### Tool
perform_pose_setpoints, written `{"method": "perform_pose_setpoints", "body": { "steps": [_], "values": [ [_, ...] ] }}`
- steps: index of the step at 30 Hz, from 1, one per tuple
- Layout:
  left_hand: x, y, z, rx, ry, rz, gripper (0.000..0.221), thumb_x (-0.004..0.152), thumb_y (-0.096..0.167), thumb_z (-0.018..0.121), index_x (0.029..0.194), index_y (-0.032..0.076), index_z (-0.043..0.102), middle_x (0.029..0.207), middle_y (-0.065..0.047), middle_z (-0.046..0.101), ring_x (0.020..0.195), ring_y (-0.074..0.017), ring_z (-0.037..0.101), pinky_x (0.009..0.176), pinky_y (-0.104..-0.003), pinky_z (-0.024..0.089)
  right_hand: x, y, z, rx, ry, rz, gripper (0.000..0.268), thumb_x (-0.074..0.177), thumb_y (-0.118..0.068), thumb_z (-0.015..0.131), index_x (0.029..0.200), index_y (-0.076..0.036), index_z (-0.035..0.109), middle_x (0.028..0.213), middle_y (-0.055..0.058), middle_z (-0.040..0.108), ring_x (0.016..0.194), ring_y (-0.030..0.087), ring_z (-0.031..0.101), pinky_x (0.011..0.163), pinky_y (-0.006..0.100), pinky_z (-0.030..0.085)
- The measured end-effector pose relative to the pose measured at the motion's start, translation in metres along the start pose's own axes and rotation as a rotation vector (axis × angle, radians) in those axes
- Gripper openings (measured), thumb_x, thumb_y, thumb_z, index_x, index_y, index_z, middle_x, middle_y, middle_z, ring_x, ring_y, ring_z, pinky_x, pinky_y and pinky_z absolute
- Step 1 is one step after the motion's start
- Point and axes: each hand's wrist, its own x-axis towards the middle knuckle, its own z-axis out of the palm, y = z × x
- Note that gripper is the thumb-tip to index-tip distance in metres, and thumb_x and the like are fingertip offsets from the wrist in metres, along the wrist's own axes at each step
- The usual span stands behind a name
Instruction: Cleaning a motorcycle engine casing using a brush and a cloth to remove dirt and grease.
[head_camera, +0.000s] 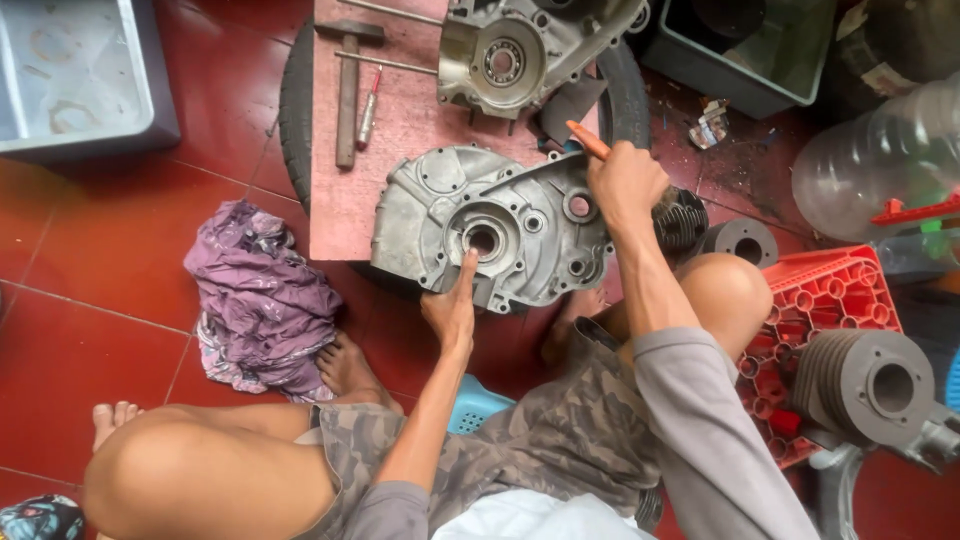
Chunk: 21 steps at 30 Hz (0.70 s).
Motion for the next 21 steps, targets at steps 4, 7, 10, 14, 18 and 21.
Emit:
{"method": "perform_pose_setpoints", "body": {
  "steps": [4,7,10,14,18,21],
  "values": [
    [0.006,-0.009,-0.001,0.017,0.047,0.152,0.068,0.068,0.042,0.098,0.112,-0.004,0.075,0.108,-0.024,0.076,0.111,-0.0348,0.07,0.091,-0.048,0.058,-0.008,-0.011,-0.033,0.047,-0.193,0.039,0.07,0.096,-0.064,0.054,0.118,0.0,0.073,0.12,0.03,0.071,0.118,0.048,0.064,0.101,0.055,0.049],
    [0.013,-0.018,0.0,0.028,0.041,0.18,0.064,0.068,0.041,0.097,0.109,-0.003,0.076,0.106,-0.024,0.075,0.11,-0.0355,0.07,0.091,-0.05,0.058,0.008,-0.009,-0.037,0.089,-0.28,0.073,0.072,0.09,-0.071,0.057,0.117,-0.006,0.075,0.123,0.026,0.07,0.122,0.046,0.062,0.102,0.056,0.047],
    [0.024,-0.034,0.005,0.049,0.053,0.183,0.063,0.065,0.042,0.098,0.106,0.0,0.077,0.103,-0.021,0.077,0.108,-0.0332,0.071,0.089,-0.049,0.059,0.012,-0.015,-0.02,0.012,-0.185,0.152,0.064,0.088,-0.064,0.062,0.113,-0.007,0.077,0.111,0.024,0.074,0.112,0.045,0.068,0.094,0.055,0.053],
    [0.025,-0.038,0.006,0.038,0.045,0.186,0.06,0.067,0.042,0.097,0.106,0.001,0.078,0.102,-0.02,0.077,0.106,-0.0339,0.071,0.088,-0.049,0.06,0.013,-0.012,-0.011,0.003,-0.124,0.138,0.054,0.087,-0.059,0.061,0.105,-0.012,0.08,0.106,0.024,0.075,0.106,0.047,0.07,0.09,0.054,0.055],
    [0.026,-0.037,0.005,0.012,0.037,0.121,0.055,0.066,0.04,0.098,0.101,0.002,0.079,0.096,-0.018,0.078,0.099,-0.0301,0.074,0.083,-0.043,0.062,0.013,-0.012,-0.008,-0.023,-0.102,0.123,0.051,0.085,-0.057,0.058,0.103,-0.014,0.081,0.102,0.023,0.076,0.102,0.047,0.071,0.089,0.053,0.056],
    [0.015,-0.015,0.001,0.013,0.034,0.135,0.058,0.066,0.041,0.097,0.101,0.0,0.079,0.096,-0.021,0.077,0.1,-0.0314,0.074,0.081,-0.045,0.061,0.008,-0.014,-0.013,-0.026,-0.086,0.13,0.052,0.086,-0.057,0.059,0.104,-0.013,0.081,0.102,0.023,0.076,0.102,0.046,0.071,0.088,0.053,0.057]
  ]
}}
